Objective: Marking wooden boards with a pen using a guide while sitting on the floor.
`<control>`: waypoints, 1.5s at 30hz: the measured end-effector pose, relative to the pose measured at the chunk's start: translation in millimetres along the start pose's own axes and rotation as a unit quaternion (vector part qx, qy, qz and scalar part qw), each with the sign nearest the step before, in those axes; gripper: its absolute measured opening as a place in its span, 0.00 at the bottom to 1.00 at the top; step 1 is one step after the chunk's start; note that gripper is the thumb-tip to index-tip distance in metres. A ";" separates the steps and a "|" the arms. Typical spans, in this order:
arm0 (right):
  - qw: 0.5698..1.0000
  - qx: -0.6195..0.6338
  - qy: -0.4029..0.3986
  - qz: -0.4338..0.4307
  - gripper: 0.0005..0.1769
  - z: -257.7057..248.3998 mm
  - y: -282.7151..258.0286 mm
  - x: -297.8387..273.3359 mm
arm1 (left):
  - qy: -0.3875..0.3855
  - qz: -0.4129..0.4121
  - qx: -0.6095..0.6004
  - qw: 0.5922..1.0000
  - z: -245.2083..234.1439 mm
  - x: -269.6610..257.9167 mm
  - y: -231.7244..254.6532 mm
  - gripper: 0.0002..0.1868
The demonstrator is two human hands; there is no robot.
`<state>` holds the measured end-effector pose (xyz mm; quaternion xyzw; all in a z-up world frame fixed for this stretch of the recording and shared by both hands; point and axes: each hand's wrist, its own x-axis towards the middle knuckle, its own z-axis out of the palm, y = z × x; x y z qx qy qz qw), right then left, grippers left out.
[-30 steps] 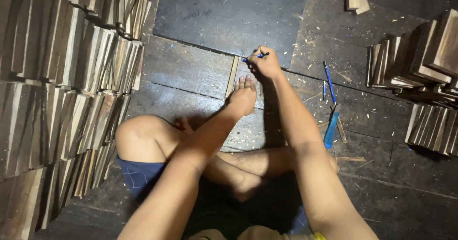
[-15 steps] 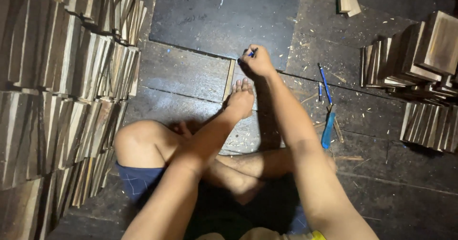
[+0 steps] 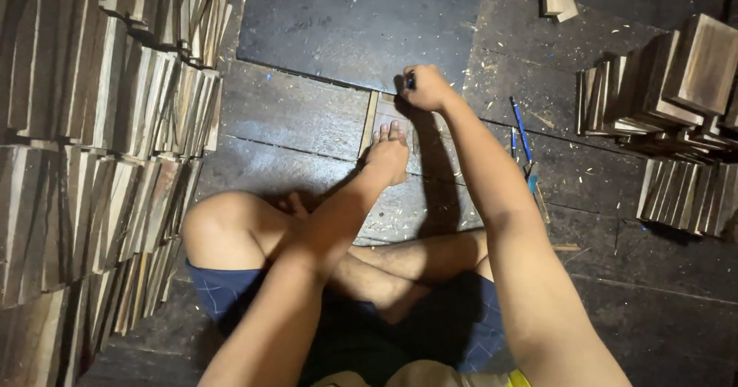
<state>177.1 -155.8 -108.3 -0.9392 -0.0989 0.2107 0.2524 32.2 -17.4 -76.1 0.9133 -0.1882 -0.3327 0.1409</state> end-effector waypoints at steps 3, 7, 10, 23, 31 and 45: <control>0.988 -0.134 -0.070 -0.019 0.15 -32.2 -58.2 -23.1 | -0.001 -0.004 0.009 1.000 5.9 3.4 0.4 0.54; 0.994 -0.096 -0.042 -0.024 0.14 -19.0 -39.5 -18.4 | -0.010 -0.005 0.009 1.000 1.5 0.0 0.1 0.54; 0.999 -0.023 -0.024 0.001 0.11 -32.8 -42.9 -22.2 | -0.006 -0.003 0.015 1.000 -12.1 -7.7 4.8 0.53; 0.980 -0.172 -0.093 -0.041 0.20 -18.5 -70.5 -2.0 | 0.007 0.011 -0.007 1.000 -16.1 -17.5 0.5 0.48; 0.990 -0.082 -0.107 -0.027 0.15 -15.7 -33.3 20.6 | 0.019 0.011 -0.004 1.000 -38.3 -26.4 3.2 0.40; 0.907 0.416 0.055 0.041 0.09 -2.4 -55.7 -24.3 | -0.015 0.008 -0.009 1.000 -23.2 -24.5 0.9 0.51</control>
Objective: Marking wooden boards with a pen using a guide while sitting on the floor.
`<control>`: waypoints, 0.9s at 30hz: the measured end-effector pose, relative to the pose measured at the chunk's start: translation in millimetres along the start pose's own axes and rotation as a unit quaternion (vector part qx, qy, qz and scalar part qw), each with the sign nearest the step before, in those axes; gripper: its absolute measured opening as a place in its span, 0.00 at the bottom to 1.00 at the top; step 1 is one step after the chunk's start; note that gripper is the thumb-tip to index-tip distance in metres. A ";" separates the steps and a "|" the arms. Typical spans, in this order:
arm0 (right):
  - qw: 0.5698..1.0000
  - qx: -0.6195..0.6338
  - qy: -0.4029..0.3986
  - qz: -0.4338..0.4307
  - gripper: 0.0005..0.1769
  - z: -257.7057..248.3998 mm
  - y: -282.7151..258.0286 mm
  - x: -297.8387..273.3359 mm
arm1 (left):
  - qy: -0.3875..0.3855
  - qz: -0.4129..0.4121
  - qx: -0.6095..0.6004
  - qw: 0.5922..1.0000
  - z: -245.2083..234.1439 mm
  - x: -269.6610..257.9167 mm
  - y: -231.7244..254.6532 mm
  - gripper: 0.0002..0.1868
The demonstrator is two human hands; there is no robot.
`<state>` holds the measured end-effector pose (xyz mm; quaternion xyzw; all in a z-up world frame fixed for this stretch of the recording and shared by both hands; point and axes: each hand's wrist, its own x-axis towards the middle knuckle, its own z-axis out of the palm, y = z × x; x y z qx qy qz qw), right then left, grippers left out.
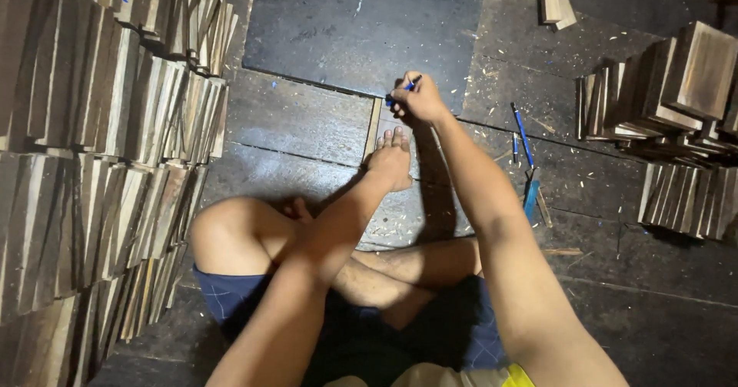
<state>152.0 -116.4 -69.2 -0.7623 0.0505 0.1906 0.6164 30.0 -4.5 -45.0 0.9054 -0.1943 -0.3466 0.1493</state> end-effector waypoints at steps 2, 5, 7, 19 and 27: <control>0.996 0.075 0.041 0.013 0.09 10.0 15.5 -5.1 | 0.003 0.000 0.002 1.000 0.8 -0.8 0.0 0.51; 0.983 0.144 0.110 0.021 0.08 17.1 32.5 -4.9 | 0.006 0.006 0.007 1.000 -2.9 -5.9 2.1 0.52; 0.981 0.139 0.133 0.023 0.08 22.0 43.8 -7.1 | 0.000 0.007 0.006 1.000 -1.3 -9.2 3.0 0.52; 0.978 0.155 0.136 -0.039 0.09 12.0 35.7 -25.8 | 0.024 0.000 0.028 0.999 16.1 6.6 -2.0 0.53; 0.964 -0.264 -0.020 0.025 0.06 -15.4 7.0 24.9 | 0.027 0.008 0.013 1.000 13.9 3.2 -2.9 0.53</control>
